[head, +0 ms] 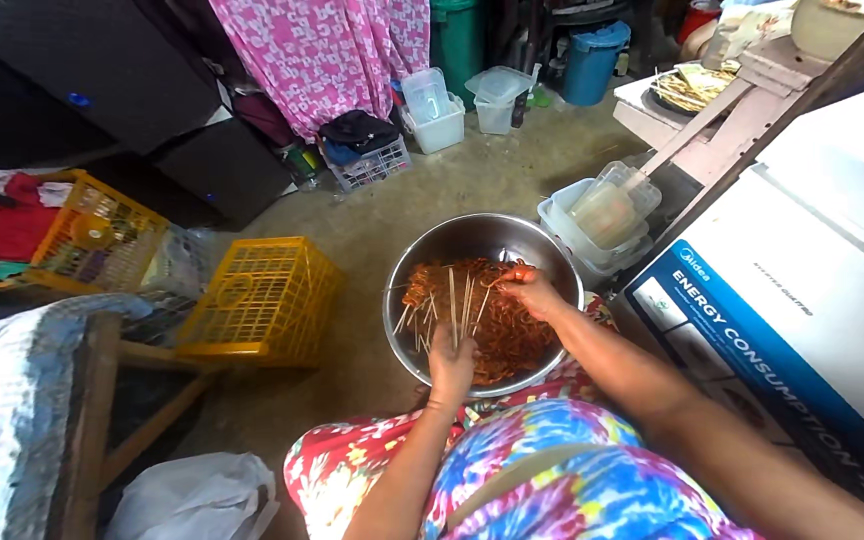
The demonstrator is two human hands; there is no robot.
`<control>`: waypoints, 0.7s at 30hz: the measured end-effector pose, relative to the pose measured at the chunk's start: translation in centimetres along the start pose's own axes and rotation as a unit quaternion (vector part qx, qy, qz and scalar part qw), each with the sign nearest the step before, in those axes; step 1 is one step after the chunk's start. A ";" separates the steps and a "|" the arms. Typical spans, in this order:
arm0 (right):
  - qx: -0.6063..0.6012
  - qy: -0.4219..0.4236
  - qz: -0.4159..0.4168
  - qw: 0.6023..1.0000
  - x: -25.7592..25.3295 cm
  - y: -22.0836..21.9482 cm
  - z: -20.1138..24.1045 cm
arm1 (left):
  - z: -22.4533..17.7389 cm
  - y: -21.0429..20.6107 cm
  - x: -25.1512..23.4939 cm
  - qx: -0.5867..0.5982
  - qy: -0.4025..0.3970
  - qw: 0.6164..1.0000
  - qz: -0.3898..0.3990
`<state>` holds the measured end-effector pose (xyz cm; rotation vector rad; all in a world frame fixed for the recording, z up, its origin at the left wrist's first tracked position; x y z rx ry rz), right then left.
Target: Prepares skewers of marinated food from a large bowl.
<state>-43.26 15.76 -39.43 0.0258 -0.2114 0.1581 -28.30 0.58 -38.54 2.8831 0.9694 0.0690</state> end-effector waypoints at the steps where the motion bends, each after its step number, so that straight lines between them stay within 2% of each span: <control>1: 0.027 0.021 -0.007 0.999 -0.1 0.2 0.1 | 0.0 0.0 0.0 -0.001 0.002 1.000 0.000; 4: 0.058 0.045 -0.019 0.997 -0.4 0.5 0.2 | 0.0 0.0 0.0 -0.001 0.010 1.000 0.001; 7: -0.001 0.033 -0.009 0.999 -0.3 0.3 0.3 | 0.1 -0.2 0.0 0.000 0.016 1.000 0.011; 10: -0.105 -0.017 0.004 0.994 -0.2 0.0 0.1 | 0.0 -0.3 0.0 0.003 0.010 1.000 0.020; 13: -0.159 -0.081 0.008 0.984 0.2 -0.3 0.1 | -0.1 -0.4 0.1 0.007 0.007 1.000 0.026; 21: -0.169 -0.135 -0.020 0.976 -0.3 0.2 -0.7 | 0.1 -0.4 0.1 0.013 0.007 1.000 0.024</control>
Point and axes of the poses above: each hand's wrist, its own x-axis away from the middle knuckle, its own y-axis out of the back of the hand, z = x × y, the point moved 7 cm from there along -x, towards the middle knuckle, and after that the axes turned 14 degrees about -z, right-handed, at the moved point
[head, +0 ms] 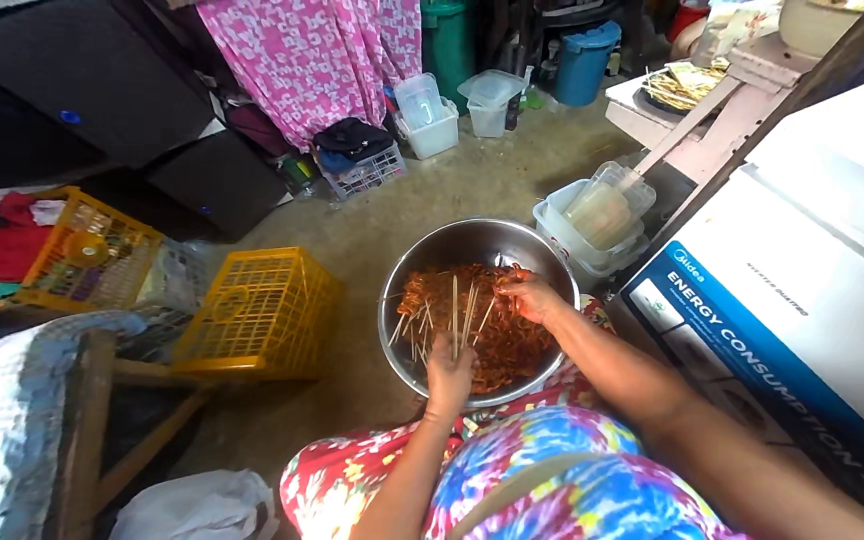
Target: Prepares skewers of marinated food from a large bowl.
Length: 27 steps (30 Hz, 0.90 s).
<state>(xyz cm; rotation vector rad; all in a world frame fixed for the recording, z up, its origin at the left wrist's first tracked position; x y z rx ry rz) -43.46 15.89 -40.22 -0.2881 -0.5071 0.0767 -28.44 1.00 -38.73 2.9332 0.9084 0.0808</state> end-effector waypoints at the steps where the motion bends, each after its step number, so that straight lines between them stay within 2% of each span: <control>1: -0.004 0.001 -0.004 1.000 -0.1 0.1 0.1 | 0.0 0.0 0.0 -0.002 0.001 1.000 -0.001; 17: 0.048 0.090 0.016 0.995 -0.1 0.0 0.5 | 0.1 -0.2 0.0 -0.059 -0.019 0.998 -0.011; 27: 0.075 0.093 0.026 0.993 0.6 -0.6 0.3 | -0.3 0.1 0.0 -0.071 -0.024 0.997 -0.012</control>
Point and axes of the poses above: each hand's wrist, its own x-axis away from the middle knuckle, its own y-axis out of the back of the hand, z = x × y, the point moved 7 cm from there along -x, towards the middle knuckle, and after that the axes turned 14 degrees about -z, right-handed, at the moved point
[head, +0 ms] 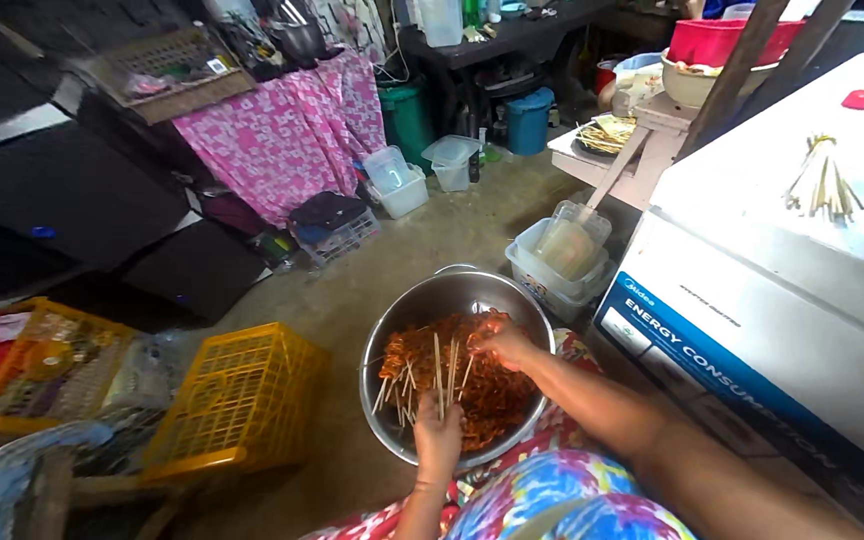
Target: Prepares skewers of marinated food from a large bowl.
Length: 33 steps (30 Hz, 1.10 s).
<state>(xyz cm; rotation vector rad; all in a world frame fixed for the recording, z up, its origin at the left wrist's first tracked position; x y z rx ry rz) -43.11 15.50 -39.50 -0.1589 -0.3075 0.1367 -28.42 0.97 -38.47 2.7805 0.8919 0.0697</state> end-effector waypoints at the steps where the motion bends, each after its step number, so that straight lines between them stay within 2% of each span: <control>1: -0.005 0.000 0.005 1.000 0.0 -0.1 0.0 | 0.0 0.0 0.0 0.005 0.002 1.000 -0.002; 5: -0.012 -0.003 0.005 1.000 0.3 -0.1 0.3 | -0.1 0.1 0.0 0.022 0.003 1.000 -0.004; 11: -0.020 -0.078 -0.015 0.997 1.0 -0.6 -0.8 | 0.2 0.0 -0.1 0.030 0.007 1.000 -0.007; 15: -0.017 -0.082 -0.007 0.996 1.2 -0.8 -1.0 | 0.4 0.0 -0.1 0.044 0.013 0.999 -0.006; 23: -0.059 -0.218 0.006 0.974 1.6 -1.1 -2.5 | 0.3 -0.1 0.0 0.058 0.002 0.998 -0.006; 26: -0.067 -0.217 0.016 0.974 1.6 -1.2 -2.5 | 0.4 -0.1 0.0 0.059 0.004 0.998 -0.004; 30: -0.067 -0.159 0.012 0.985 1.3 -1.2 -1.9 | 0.3 0.1 0.0 0.044 0.008 0.999 -0.005; 33: -0.068 -0.173 0.026 0.982 1.5 -1.5 -2.3 | 0.4 0.3 0.2 0.049 0.008 0.999 -0.012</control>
Point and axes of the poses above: each hand's wrist, its own x-axis away from the middle knuckle, its own y-axis out of the back of the hand, z = x × y, the point moved 7 cm from there along -x, towards the middle knuckle, and after that the axes turned 14 degrees about -z, right-handed, at the moved point
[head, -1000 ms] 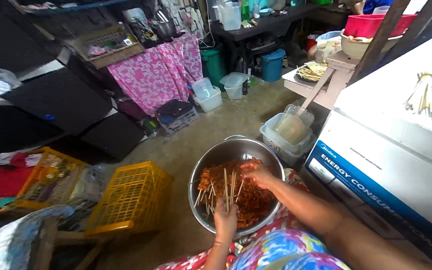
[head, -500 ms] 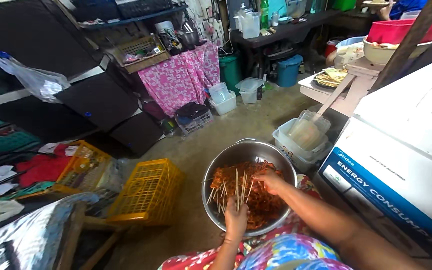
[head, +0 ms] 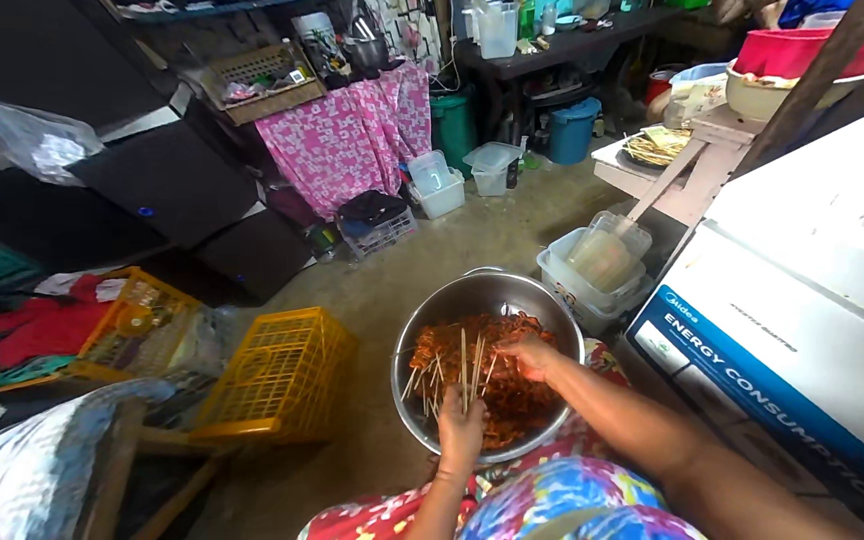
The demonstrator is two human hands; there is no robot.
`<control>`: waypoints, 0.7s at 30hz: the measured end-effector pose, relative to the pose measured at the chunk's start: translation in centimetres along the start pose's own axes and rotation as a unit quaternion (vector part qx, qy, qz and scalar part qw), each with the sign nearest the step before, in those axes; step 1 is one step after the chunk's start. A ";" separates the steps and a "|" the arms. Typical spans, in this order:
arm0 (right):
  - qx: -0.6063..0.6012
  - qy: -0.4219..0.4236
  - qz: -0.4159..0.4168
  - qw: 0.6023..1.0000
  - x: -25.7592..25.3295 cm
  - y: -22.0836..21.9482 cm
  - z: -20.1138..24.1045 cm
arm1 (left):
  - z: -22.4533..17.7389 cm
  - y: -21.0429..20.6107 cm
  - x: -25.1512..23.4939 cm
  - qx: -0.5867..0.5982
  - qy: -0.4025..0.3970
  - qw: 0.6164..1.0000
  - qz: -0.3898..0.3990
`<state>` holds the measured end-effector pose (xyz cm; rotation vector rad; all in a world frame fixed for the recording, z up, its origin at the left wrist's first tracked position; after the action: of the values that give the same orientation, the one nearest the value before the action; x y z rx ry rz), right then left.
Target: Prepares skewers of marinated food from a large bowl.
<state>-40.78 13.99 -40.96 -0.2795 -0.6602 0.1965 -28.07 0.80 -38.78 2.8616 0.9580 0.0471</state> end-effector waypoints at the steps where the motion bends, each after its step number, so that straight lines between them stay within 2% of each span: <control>1: 0.003 -0.013 0.004 1.000 0.1 0.0 -0.1 | 0.0 0.0 0.0 0.000 0.000 1.000 -0.003; 5: 0.032 -0.026 0.024 0.999 0.6 -0.2 -0.2 | 0.0 -0.1 0.1 -0.003 -0.006 1.000 -0.002; 11: 0.156 0.030 0.057 0.986 1.4 -0.9 -0.3 | -0.3 -0.1 0.2 -0.006 0.000 1.000 -0.005; 15: 0.225 0.098 0.098 0.965 0.5 -0.6 0.2 | -0.3 0.4 0.0 0.022 -0.004 0.999 -0.039; 19: 0.152 0.091 0.061 0.982 0.2 0.4 1.4 | -0.1 0.5 -0.2 0.042 0.015 0.998 -0.047; 21: 0.127 0.074 0.070 0.987 0.1 0.5 1.3 | -0.1 0.2 -0.2 0.041 0.011 0.999 -0.034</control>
<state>-41.56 14.72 -40.05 -0.0945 -0.4617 0.3869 -28.16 0.52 -38.61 2.9057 1.0861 0.0325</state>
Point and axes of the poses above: each hand's wrist, its own x-axis away from the middle knuckle, its own y-axis out of the back of the hand, z = x × y, the point moved 7 cm from there along -x, towards the middle knuckle, and after that the axes turned 14 degrees about -z, right-handed, at the moved point
